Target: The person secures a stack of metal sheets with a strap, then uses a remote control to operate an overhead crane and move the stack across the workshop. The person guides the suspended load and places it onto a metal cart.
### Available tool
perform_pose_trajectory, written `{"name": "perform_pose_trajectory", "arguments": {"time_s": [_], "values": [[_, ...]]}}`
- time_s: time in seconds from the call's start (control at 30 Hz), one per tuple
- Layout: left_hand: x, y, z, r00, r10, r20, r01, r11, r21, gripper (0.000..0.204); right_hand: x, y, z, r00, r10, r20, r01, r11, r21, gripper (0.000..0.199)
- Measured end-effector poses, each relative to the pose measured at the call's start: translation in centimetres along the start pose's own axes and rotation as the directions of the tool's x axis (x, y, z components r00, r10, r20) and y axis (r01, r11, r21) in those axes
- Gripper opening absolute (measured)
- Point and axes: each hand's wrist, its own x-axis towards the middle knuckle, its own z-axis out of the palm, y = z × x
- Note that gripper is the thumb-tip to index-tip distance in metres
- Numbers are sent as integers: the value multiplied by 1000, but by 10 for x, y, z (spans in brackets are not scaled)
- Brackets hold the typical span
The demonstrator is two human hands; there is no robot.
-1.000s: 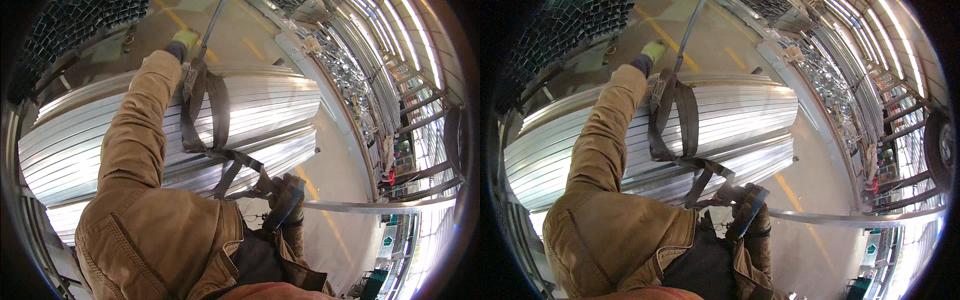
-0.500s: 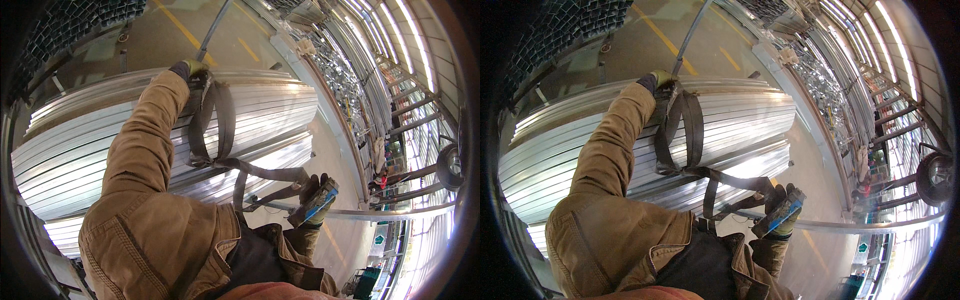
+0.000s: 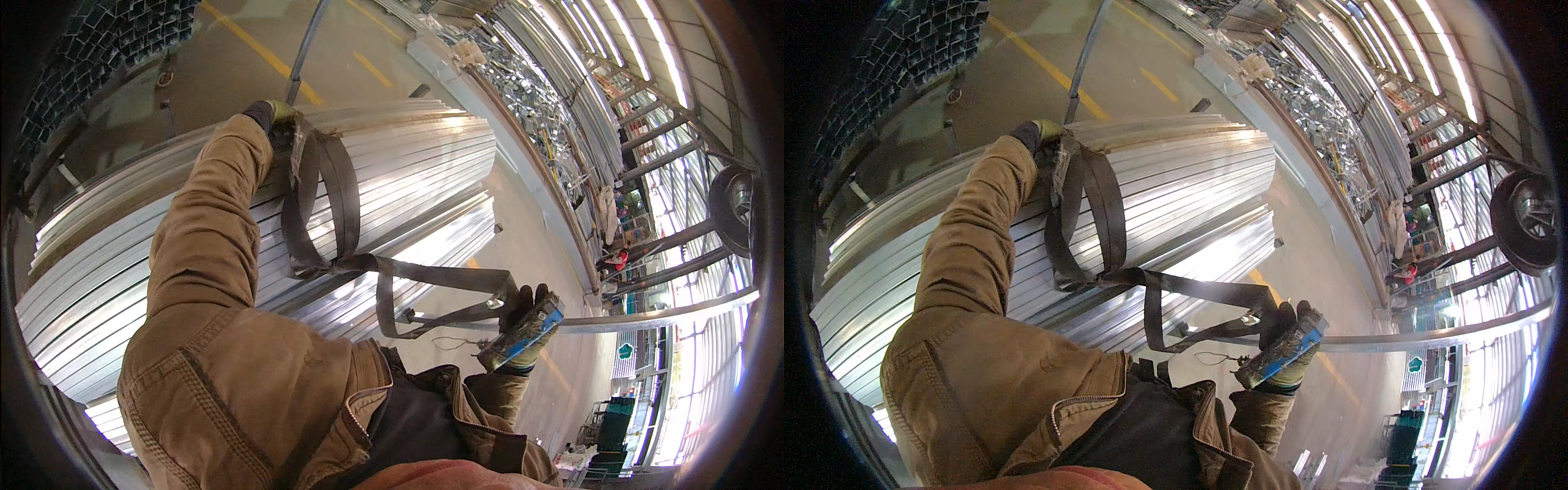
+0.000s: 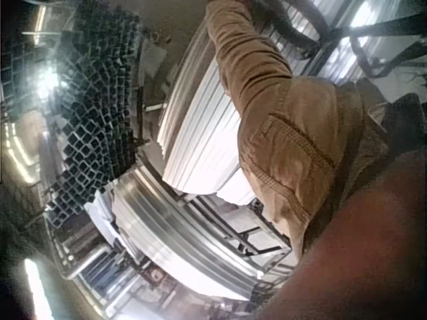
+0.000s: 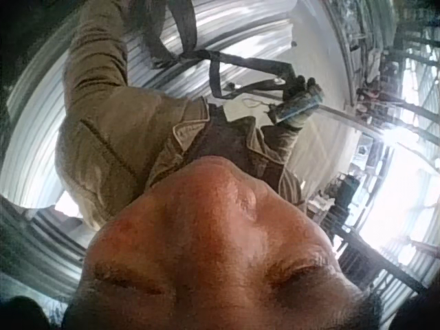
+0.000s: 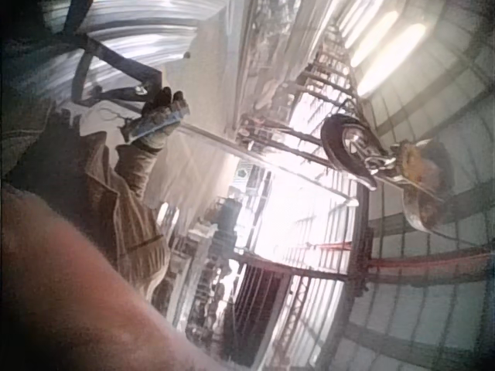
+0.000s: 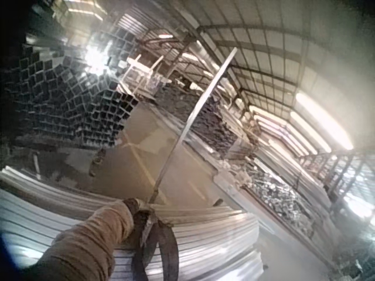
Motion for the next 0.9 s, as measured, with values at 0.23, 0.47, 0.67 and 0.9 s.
{"name": "perform_pose_trajectory", "arguments": {"time_s": [0.23, 0.47, 0.67, 0.9], "values": [[-61, 21, 0, 920, 340, -195, -339, 940, 44, 48, 8, 0, -23, 972, -124, 202, 111, 991, 76, 67], [-118, 55, 15, 843, 412, -346, -530, 525, -666, 34, 22, 2, -32, 970, -138, 202, 99, 976, 193, 58], [-143, 74, 27, 833, 508, -221, -468, 859, 208, 58, 21, 2, -19, 953, -223, 207, 238, 970, -52, 54], [-182, 101, 31, 783, 430, -450, -568, 789, -233, 36, 28, 11, -4, 870, -450, 201, 492, 780, -386, 61]]}}
